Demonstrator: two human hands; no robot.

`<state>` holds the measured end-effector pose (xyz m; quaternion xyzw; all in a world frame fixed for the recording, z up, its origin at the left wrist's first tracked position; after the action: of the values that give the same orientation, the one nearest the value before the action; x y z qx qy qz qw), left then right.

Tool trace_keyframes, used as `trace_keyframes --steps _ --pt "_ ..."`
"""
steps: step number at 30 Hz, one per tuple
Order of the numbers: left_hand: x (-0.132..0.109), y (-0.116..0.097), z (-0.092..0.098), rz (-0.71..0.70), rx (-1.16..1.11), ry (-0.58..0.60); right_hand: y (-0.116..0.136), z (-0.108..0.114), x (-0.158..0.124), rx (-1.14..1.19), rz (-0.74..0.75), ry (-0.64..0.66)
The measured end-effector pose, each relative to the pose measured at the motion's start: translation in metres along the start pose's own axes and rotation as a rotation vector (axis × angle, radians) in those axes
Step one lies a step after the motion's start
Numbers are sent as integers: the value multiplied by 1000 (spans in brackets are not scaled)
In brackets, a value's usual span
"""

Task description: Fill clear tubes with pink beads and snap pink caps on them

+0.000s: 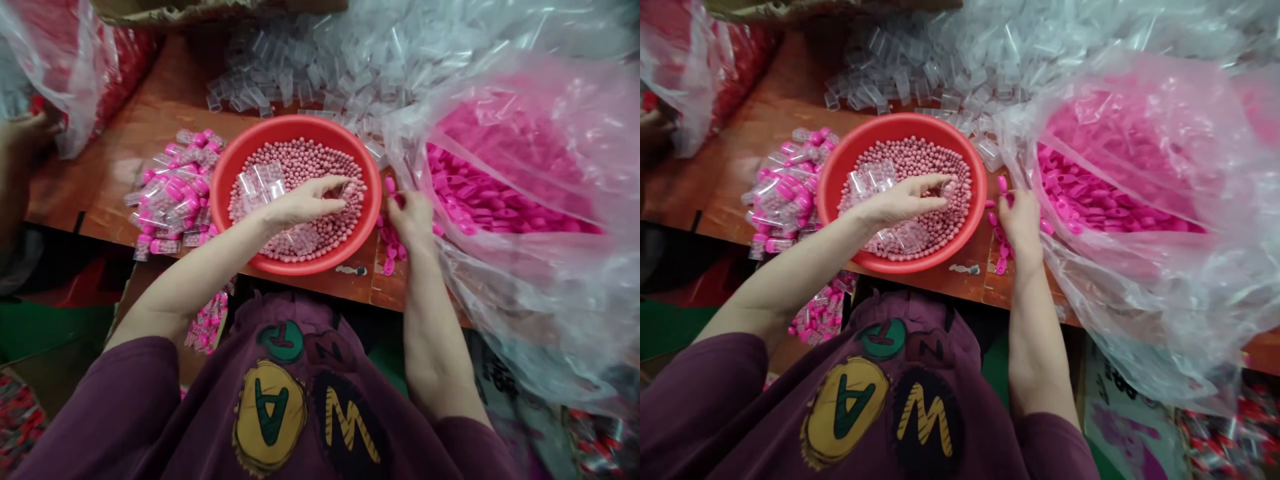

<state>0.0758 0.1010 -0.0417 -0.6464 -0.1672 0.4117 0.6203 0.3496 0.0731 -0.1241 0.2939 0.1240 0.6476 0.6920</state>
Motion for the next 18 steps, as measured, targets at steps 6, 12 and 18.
trace_keyframes --steps 6,12,18 --pt "-48 7 -9 199 -638 132 49 30 -4 607 109 -260" --pt "-74 17 -26 247 -884 90 144 25 -24 650 379 -202" --pt "-86 30 -22 325 -1003 -50 193 14 -54 422 630 -72"
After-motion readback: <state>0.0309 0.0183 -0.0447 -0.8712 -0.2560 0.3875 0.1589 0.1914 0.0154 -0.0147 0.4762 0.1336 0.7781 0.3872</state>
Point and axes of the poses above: each hand's wrist, its own x-axis towards the middle knuckle, its own z-axis out of the back of the hand, y = z × x, the point moved 6 cm from there along x, towards the middle knuckle, and after that the axes turned 13 degrees about z, right-handed, at the moved point
